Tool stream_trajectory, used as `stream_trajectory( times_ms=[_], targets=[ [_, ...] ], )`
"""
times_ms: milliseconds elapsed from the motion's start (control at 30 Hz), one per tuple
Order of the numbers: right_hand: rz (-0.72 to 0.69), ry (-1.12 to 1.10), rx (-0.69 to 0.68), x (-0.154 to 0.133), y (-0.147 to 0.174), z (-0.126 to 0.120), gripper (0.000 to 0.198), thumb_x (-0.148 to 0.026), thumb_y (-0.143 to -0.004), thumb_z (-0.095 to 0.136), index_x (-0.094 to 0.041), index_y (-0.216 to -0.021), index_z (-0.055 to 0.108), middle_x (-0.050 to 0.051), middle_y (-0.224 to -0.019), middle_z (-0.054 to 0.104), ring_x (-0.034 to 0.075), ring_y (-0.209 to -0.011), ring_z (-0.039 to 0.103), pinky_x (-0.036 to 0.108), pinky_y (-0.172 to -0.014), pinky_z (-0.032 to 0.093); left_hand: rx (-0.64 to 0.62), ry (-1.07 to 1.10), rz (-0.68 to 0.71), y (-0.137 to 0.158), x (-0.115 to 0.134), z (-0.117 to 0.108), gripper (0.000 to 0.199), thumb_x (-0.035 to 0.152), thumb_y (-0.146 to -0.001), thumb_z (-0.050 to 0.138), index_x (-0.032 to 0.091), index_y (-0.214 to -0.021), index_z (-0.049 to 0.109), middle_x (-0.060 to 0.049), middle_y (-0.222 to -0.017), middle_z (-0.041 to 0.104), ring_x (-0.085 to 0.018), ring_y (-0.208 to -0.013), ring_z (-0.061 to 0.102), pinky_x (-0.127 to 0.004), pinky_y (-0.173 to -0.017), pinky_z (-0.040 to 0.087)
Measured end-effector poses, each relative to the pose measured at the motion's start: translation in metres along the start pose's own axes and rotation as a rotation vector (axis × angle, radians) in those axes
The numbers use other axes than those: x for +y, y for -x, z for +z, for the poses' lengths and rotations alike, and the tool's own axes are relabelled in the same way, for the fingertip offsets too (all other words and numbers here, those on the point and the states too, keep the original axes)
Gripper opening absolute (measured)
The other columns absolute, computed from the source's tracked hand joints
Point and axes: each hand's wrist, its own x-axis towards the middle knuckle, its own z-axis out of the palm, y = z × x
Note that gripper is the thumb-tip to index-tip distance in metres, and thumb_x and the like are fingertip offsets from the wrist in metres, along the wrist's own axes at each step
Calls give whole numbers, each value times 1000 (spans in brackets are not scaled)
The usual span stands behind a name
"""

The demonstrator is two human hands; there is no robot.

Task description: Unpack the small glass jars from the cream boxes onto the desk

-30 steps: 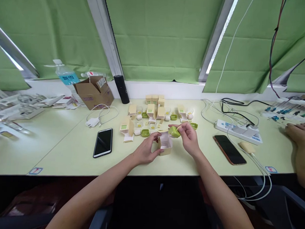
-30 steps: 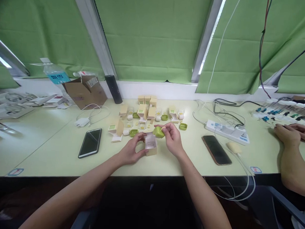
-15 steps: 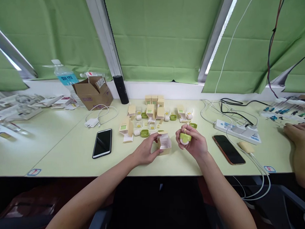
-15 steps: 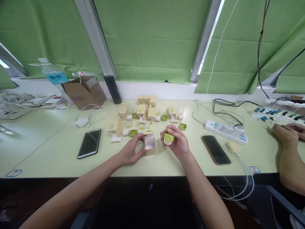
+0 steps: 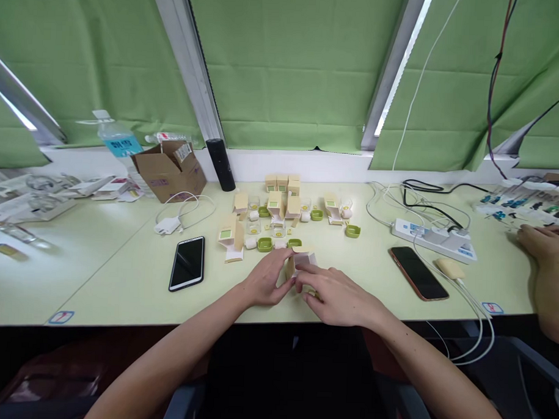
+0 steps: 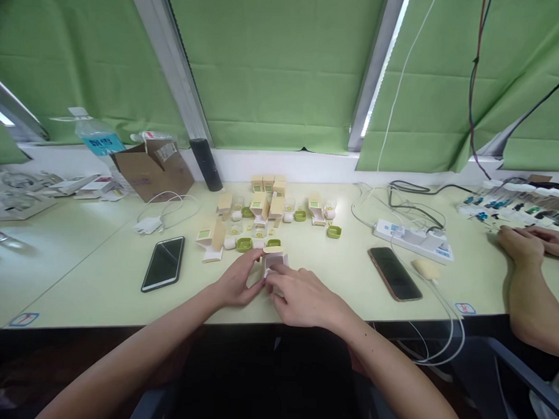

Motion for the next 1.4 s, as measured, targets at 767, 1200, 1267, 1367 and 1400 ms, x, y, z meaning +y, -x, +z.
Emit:
stream_trajectory(
  times_ms=[767,1200,1267,1367,1400],
  targets=[
    [17,-7,20,-1,0,-3,22,-19,-95,56,-24,-105,75,7,-109,76,23,-88,71,34,-79,48,-89,75,-33,-1,0,-3,52,31,-96,58,20,-143,37,-16,-123,62,-31,-110,63,-50,-92,56],
    [36,4,45,-6,0,3,27,-19,-96,55,-25,-111,77,8,-109,78,25,-99,73,34,-83,49,-139,101,-81,2,2,-6,62,30,-96,60,20,-151,32,-19,-136,60,-34,-124,61,-52,-100,55],
    [33,-31,99,-9,4,0,27,-19,-96,55,-25,-111,77,8,-111,78,26,-103,72,35,-86,51,-134,112,-68,3,1,-6,64,29,-95,61,20,-151,32,-20,-137,59,-35,-125,61,-54,-101,54],
    [8,-123,209,-14,15,-9,29,-20,-96,55,-27,-114,76,7,-114,77,26,-108,72,39,-93,54,-127,122,-55,3,0,-5,65,29,-94,62,20,-151,33,-19,-135,60,-34,-122,62,-55,-101,54],
    [-6,-161,253,-14,20,-12,30,-20,-97,55,-28,-116,76,7,-115,77,27,-110,71,41,-95,55,-125,119,-56,3,0,-5,66,29,-94,62,20,-151,33,-19,-135,60,-35,-123,62,-55,-102,54]
  ],
)
